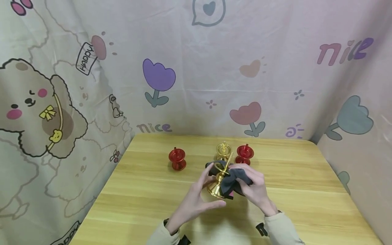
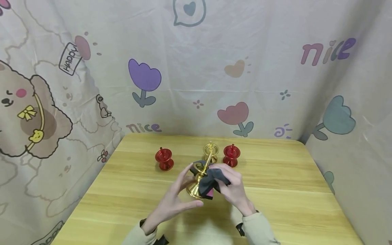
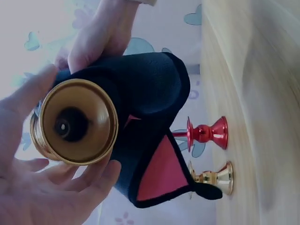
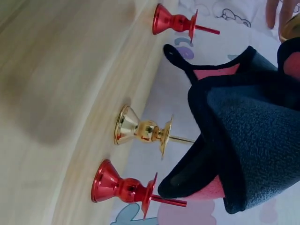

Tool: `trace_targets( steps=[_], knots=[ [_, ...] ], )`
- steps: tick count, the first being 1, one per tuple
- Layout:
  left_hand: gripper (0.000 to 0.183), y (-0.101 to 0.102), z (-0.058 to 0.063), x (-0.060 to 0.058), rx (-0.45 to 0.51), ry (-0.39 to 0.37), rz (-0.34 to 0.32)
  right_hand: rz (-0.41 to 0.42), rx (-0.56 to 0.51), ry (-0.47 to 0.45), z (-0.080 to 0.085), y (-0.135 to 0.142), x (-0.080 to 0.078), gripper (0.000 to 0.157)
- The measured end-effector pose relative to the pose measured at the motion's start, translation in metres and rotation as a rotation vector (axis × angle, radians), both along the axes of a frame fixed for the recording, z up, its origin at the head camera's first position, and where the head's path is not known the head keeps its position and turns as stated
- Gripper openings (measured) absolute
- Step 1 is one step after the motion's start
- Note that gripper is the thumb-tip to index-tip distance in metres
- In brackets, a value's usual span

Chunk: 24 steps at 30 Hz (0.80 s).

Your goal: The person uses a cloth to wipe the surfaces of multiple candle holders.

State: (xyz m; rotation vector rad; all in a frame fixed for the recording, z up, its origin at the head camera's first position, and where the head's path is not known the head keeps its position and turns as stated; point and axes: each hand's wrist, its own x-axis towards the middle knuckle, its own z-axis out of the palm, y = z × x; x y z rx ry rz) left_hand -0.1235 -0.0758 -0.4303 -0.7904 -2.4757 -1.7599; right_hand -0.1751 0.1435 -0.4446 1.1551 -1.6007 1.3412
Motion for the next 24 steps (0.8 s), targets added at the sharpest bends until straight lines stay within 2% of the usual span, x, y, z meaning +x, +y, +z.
trace_targets(
  steps=[3,5,7,10,12,13,15,20,22,24],
  knots=[
    [0.106,0.000,-0.001,0.000,-0.010,0.106,-0.013,0.000,0.009,-0.022,0.003,0.002,0.001,0.016],
    [0.103,-0.001,-0.002,-0.001,0.040,0.125,-0.050,0.019,0.010,-0.026,0.004,0.003,0.002,0.022],
    [0.102,-0.004,-0.003,-0.002,0.115,0.077,-0.110,0.056,0.002,-0.034,0.005,0.002,0.003,0.030],
    [0.100,-0.009,-0.004,-0.004,0.246,-0.066,-0.231,0.111,-0.024,-0.052,0.006,0.001,0.004,0.036],
    [0.099,-0.012,-0.003,-0.005,0.288,-0.153,-0.284,0.131,-0.046,-0.064,0.006,0.001,0.004,0.037],
    [0.099,-0.012,-0.003,-0.005,0.289,-0.172,-0.299,0.131,-0.052,-0.064,0.007,0.000,0.004,0.037],
    [0.101,-0.011,-0.002,-0.004,0.236,-0.163,-0.285,0.121,-0.057,-0.052,0.007,0.000,0.004,0.040],
    [0.110,-0.005,-0.001,0.000,0.034,0.036,-0.126,0.077,-0.033,-0.006,0.007,-0.001,0.003,0.046],
    [0.109,-0.003,-0.003,0.000,0.023,0.093,-0.088,0.073,-0.018,-0.004,0.007,-0.001,0.003,0.046],
    [0.106,-0.003,-0.004,0.000,0.058,0.088,-0.093,0.083,-0.011,-0.006,0.007,-0.002,0.003,0.045]
  ],
)
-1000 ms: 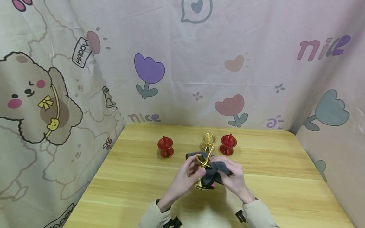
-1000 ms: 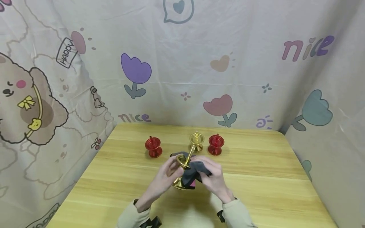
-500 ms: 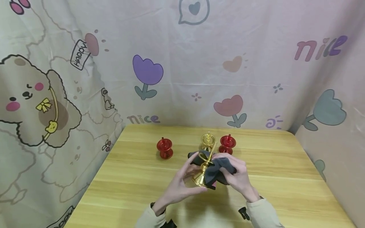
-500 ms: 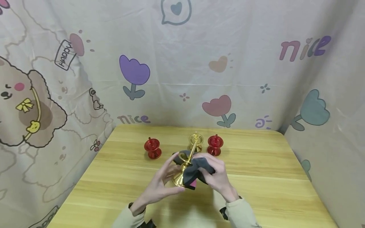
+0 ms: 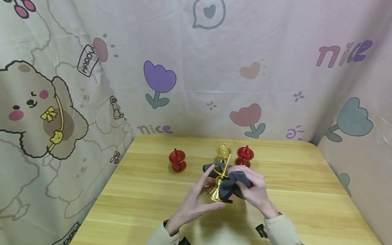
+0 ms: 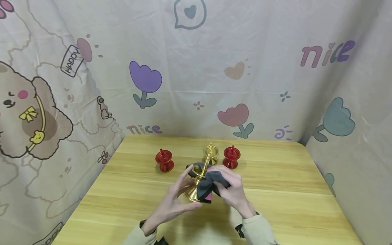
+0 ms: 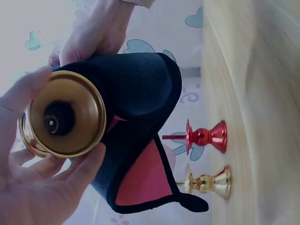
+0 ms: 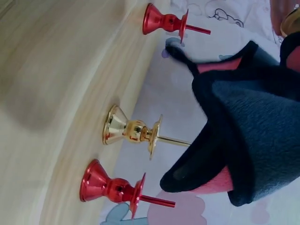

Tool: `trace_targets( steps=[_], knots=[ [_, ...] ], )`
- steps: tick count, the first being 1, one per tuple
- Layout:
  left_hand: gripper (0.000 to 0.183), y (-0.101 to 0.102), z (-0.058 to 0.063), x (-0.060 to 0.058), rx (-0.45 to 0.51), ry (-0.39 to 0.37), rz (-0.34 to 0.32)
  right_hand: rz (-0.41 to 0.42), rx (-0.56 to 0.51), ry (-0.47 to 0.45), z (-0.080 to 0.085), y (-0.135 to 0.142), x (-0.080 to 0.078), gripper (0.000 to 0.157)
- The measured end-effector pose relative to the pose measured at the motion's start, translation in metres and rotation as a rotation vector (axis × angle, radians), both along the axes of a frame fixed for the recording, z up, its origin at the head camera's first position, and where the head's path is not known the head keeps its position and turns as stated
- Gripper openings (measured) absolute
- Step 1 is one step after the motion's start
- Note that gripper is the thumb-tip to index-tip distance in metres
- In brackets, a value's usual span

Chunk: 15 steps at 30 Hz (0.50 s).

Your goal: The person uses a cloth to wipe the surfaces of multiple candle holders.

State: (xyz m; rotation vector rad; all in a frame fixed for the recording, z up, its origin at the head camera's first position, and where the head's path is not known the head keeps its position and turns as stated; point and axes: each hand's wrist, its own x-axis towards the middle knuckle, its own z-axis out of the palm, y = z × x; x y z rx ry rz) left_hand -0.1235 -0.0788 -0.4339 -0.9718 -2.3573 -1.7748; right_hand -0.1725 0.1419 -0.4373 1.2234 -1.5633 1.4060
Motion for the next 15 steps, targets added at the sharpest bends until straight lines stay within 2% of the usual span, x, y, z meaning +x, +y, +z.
trace_targets(
  steps=[2,4,6,8,9,11,15],
  knots=[
    [0.105,-0.0016,-0.0008,-0.0010,0.061,-0.065,-0.048,0.013,-0.001,-0.013,-0.0006,-0.0005,0.0005,0.036],
    [0.104,-0.0039,-0.0013,-0.0031,0.145,-0.138,-0.129,0.022,-0.008,-0.034,-0.0009,-0.0009,0.0016,0.031],
    [0.103,-0.0058,-0.0015,-0.0056,0.212,-0.214,-0.206,0.023,-0.019,-0.061,-0.0007,-0.0013,0.0024,0.031],
    [0.103,-0.0065,-0.0013,-0.0074,0.227,-0.245,-0.243,0.009,-0.027,-0.085,-0.0007,-0.0014,0.0028,0.037],
    [0.104,-0.0065,-0.0013,-0.0080,0.211,-0.233,-0.238,-0.004,-0.029,-0.091,-0.0005,-0.0013,0.0030,0.042],
    [0.106,-0.0055,-0.0009,-0.0079,0.136,-0.201,-0.174,-0.026,-0.031,-0.086,-0.0008,-0.0013,0.0021,0.048],
    [0.108,-0.0025,-0.0007,-0.0050,0.001,-0.086,-0.038,-0.043,-0.022,-0.051,-0.0016,-0.0018,0.0001,0.048]
  ],
)
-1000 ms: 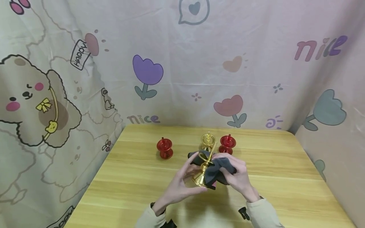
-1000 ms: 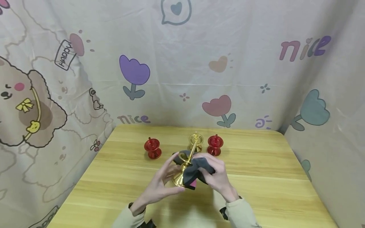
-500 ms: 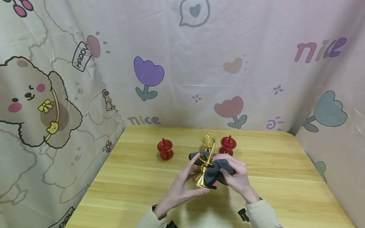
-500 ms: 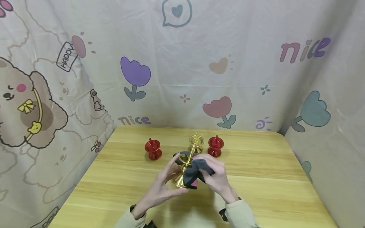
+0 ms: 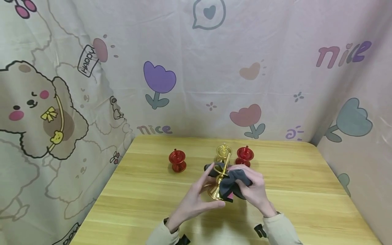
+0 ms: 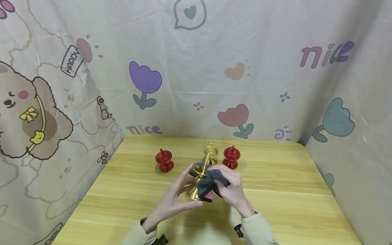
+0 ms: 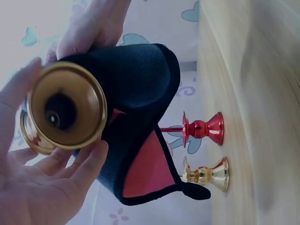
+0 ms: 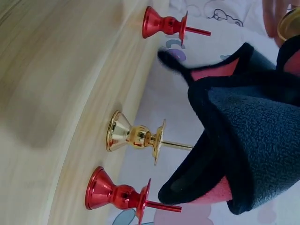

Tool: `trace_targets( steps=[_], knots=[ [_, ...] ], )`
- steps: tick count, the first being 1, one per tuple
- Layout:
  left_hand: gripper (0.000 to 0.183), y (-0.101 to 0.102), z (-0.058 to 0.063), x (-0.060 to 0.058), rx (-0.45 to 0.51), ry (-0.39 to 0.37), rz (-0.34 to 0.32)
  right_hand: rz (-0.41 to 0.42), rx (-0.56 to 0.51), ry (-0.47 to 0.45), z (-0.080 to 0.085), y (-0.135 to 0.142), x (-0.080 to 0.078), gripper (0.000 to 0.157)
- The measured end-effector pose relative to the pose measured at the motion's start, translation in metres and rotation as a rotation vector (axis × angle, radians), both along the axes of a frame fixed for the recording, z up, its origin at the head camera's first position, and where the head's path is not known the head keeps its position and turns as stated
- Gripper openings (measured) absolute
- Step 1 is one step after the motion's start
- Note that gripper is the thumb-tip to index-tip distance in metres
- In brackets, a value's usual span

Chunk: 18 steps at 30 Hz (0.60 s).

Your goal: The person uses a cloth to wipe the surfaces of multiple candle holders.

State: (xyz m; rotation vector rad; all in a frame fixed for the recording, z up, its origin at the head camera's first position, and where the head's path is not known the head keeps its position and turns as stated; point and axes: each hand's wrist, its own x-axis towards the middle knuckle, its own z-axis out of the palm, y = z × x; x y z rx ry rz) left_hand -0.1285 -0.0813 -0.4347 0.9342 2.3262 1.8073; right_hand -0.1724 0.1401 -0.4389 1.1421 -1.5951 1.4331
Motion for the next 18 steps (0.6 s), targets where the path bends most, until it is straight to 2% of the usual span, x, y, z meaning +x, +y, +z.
trace_targets(
  steps=[2,4,9,11,12,15,18],
  knots=[
    [0.106,0.0004,-0.0004,0.0006,0.003,0.031,0.019,0.007,0.007,0.010,0.0000,-0.0003,-0.0010,0.048],
    [0.103,-0.0008,-0.0014,0.0005,0.042,0.026,-0.002,0.013,0.014,0.004,-0.0002,-0.0005,-0.0011,0.048],
    [0.101,-0.0068,-0.0019,-0.0023,0.204,-0.129,-0.164,0.024,0.003,-0.015,-0.0008,-0.0004,0.0011,0.045],
    [0.101,-0.0080,-0.0014,-0.0034,0.217,-0.166,-0.207,0.034,-0.012,-0.004,-0.0014,-0.0006,0.0018,0.043],
    [0.102,-0.0079,-0.0010,-0.0035,0.202,-0.167,-0.208,0.037,-0.018,0.003,-0.0017,-0.0007,0.0020,0.042],
    [0.106,-0.0063,0.0001,-0.0018,0.086,-0.101,-0.114,0.032,-0.020,0.033,-0.0030,-0.0009,0.0014,0.042],
    [0.109,-0.0029,0.0005,0.0015,-0.022,0.001,-0.002,0.000,-0.015,0.044,-0.0038,-0.0008,0.0005,0.046]
  ],
)
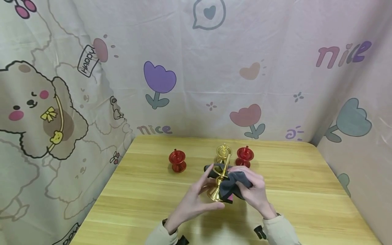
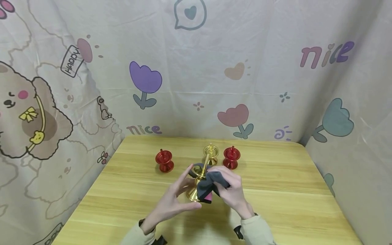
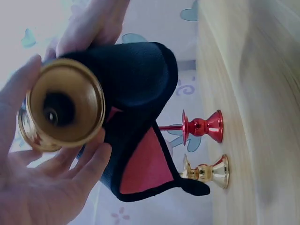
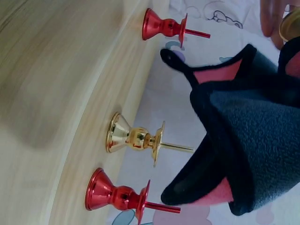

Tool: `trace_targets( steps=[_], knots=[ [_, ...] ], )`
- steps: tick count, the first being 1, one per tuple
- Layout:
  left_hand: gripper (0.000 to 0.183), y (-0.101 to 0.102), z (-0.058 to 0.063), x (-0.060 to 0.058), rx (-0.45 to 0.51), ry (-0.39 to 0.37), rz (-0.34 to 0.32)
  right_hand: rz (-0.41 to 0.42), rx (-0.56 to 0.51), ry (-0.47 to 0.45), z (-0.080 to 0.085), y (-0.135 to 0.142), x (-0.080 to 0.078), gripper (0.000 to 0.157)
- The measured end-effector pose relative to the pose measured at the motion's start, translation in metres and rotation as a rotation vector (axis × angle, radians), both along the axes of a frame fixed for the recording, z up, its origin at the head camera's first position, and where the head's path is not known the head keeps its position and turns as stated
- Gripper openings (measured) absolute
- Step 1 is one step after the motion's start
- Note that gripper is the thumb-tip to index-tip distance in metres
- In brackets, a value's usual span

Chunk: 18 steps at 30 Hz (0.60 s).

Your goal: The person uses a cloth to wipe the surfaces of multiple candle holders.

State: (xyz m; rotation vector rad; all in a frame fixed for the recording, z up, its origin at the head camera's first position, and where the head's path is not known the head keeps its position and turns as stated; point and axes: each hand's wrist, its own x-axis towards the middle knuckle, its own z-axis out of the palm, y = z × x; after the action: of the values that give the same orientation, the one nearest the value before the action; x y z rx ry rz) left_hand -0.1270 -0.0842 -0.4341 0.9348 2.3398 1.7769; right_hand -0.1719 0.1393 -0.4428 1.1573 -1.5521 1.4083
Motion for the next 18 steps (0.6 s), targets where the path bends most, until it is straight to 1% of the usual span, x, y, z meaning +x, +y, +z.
trace_targets(
  steps=[1,2,4,5,7,11,13,14,15,18],
  knots=[
    [0.109,0.0007,-0.0002,0.0010,-0.018,0.030,0.029,-0.012,0.002,0.000,-0.0002,-0.0002,-0.0002,0.047],
    [0.108,0.0013,-0.0003,0.0018,-0.023,0.056,0.043,-0.018,0.003,-0.001,-0.0004,-0.0004,-0.0004,0.048],
    [0.106,0.0016,-0.0009,0.0024,-0.018,0.085,0.052,-0.019,0.006,-0.006,-0.0008,-0.0004,-0.0006,0.049],
    [0.104,0.0014,-0.0010,0.0024,-0.007,0.081,0.048,-0.017,0.009,-0.009,-0.0010,-0.0002,-0.0005,0.049],
    [0.102,-0.0001,-0.0015,0.0015,0.035,0.033,0.011,-0.004,0.008,-0.021,-0.0019,0.0004,-0.0002,0.046],
    [0.099,-0.0041,-0.0026,-0.0026,0.161,-0.127,-0.127,0.008,-0.016,-0.079,-0.0036,0.0013,0.0015,0.039],
    [0.099,-0.0048,-0.0033,-0.0043,0.185,-0.187,-0.172,0.009,-0.032,-0.102,-0.0040,0.0017,0.0020,0.039],
    [0.099,-0.0047,-0.0032,-0.0046,0.170,-0.194,-0.171,0.007,-0.036,-0.109,-0.0040,0.0018,0.0022,0.041],
    [0.101,-0.0042,-0.0028,-0.0045,0.142,-0.190,-0.156,0.006,-0.036,-0.109,-0.0041,0.0019,0.0021,0.042],
    [0.104,-0.0011,-0.0018,-0.0022,0.029,-0.148,-0.056,0.004,-0.024,-0.085,-0.0037,0.0018,0.0014,0.048]
  ],
)
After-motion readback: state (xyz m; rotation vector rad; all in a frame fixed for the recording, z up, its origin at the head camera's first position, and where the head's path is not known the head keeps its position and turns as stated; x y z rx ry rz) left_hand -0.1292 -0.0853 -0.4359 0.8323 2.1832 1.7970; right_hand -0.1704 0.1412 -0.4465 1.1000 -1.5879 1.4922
